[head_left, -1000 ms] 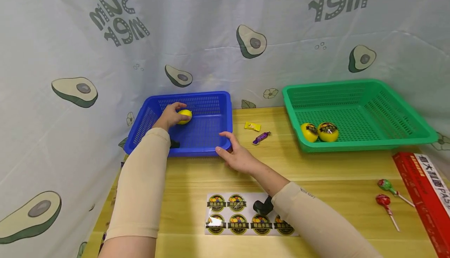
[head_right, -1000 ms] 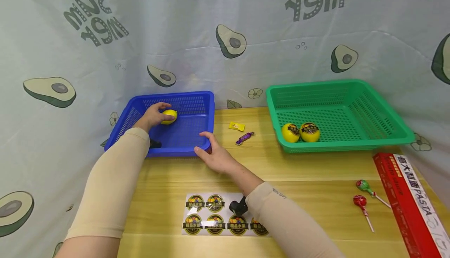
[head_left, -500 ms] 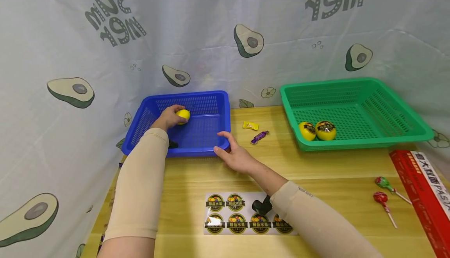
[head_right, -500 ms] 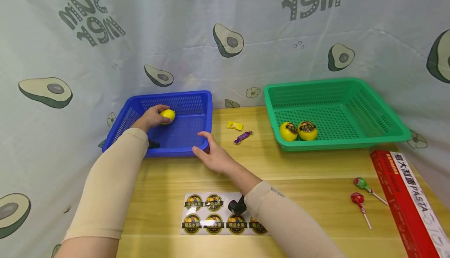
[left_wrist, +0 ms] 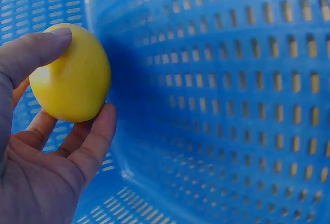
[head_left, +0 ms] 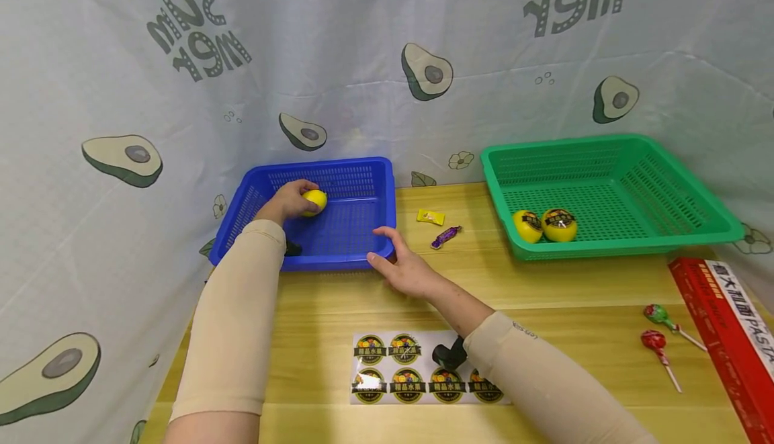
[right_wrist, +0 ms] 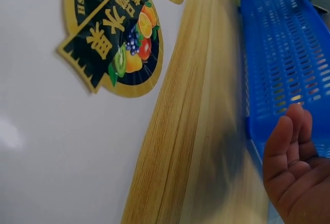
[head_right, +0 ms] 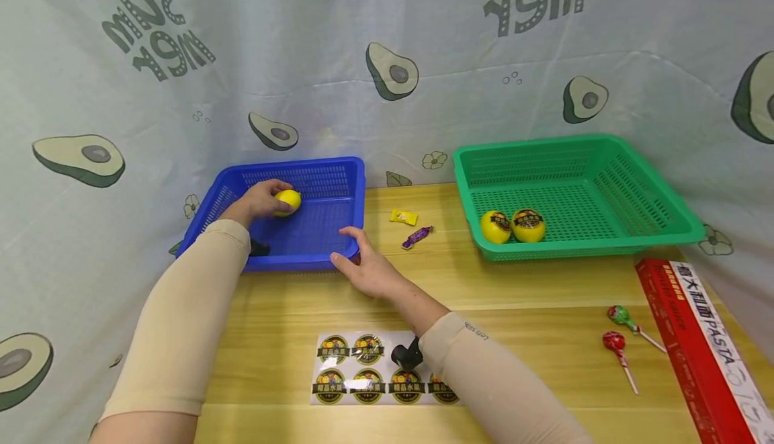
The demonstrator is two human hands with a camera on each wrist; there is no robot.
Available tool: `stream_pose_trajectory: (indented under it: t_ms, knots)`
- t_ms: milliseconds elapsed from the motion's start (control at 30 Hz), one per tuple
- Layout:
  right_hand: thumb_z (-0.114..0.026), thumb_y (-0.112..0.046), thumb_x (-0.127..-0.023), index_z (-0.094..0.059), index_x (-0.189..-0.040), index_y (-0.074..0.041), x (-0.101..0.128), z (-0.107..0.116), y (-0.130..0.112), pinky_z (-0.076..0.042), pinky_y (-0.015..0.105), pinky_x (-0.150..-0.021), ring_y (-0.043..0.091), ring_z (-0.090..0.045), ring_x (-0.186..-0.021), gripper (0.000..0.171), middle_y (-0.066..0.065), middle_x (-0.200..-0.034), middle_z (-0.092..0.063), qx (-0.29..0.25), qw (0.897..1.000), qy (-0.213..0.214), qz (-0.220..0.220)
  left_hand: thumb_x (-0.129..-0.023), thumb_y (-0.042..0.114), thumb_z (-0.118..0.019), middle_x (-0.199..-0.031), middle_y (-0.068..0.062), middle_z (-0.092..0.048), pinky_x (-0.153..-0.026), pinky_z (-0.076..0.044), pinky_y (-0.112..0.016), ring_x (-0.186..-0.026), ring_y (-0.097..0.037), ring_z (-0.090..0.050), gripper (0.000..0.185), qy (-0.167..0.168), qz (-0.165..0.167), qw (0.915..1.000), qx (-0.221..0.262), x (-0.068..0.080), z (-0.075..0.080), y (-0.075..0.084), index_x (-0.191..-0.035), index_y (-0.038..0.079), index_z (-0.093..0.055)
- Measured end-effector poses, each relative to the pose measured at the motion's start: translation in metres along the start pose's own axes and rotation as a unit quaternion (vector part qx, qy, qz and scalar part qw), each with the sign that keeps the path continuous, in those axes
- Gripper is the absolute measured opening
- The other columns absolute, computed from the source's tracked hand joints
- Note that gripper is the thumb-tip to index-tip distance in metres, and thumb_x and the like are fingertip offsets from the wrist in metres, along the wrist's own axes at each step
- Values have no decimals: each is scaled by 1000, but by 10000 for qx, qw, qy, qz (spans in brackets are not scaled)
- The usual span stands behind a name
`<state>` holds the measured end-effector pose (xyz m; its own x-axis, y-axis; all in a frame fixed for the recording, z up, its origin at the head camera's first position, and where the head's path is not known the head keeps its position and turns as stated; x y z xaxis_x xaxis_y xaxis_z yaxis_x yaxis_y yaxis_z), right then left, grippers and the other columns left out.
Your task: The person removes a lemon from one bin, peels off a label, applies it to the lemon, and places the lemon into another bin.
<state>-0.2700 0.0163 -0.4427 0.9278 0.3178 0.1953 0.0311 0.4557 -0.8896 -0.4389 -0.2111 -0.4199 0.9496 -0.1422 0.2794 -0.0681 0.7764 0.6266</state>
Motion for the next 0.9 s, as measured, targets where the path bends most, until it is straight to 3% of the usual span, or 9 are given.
stream_pose_trajectory:
  t_ms: [200,467,633,800,900]
  knots:
    - [-57,-45,-103,-28,-154,-37,0,0,0,-43,26,-51,23,-61,-64,59,9,-92,-58,-8,10000,30,-32,-94,14,-71,-147,-25,-47,-109,-48,-50,-126,-39,-51,58,-40,-238,9996,-178,12,13,23,-148,9,-48]
    - [-57,-45,-103,-28,-153,-40,1,-1,0,-45,27,-51,24,-62,-66,57,9,-94,-58,-59,9999,22,-85,-89,21,-74,-138,-23,-53,-101,-49,-49,-120,-37,-52,58,277,-1062,9912,-735,35,29,76,-143,10,-56]
    - [-57,-45,-103,-29,-152,-42,1,-1,1,-45,27,-51,23,-61,-65,56,9,-94,-57,-106,9999,22,-82,-88,23,-72,-138,-23,-51,-97,-51,-50,-116,-36,-54,57,696,-1213,9867,-823,73,36,99,-141,9,-58]
    - [-57,-46,-103,-29,-150,-44,0,-1,1,-45,27,-51,24,-61,-65,55,8,-93,-57,-163,9998,21,-75,-89,28,-72,-136,-20,-48,-93,-52,-50,-109,-35,-54,56,1075,-992,9854,-872,122,41,100,-142,14,-58]
    - [-58,-45,-103,-29,-151,-42,0,0,1,-45,27,-51,25,-62,-66,56,9,-93,-57,-212,9998,27,-48,-91,27,-73,-135,-19,-50,-90,-53,-49,-108,-35,-54,55,1111,-966,9866,-706,147,37,96,-141,14,-57]
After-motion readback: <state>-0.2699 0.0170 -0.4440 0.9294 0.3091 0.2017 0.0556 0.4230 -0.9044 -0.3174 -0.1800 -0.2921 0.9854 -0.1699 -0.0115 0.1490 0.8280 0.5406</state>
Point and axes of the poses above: each hand's wrist, its own x-axis away from the middle knuckle, its own z-axis out of the back of the hand, y = z × x, the point moved 10 cm from there along -x, towards the middle knuckle
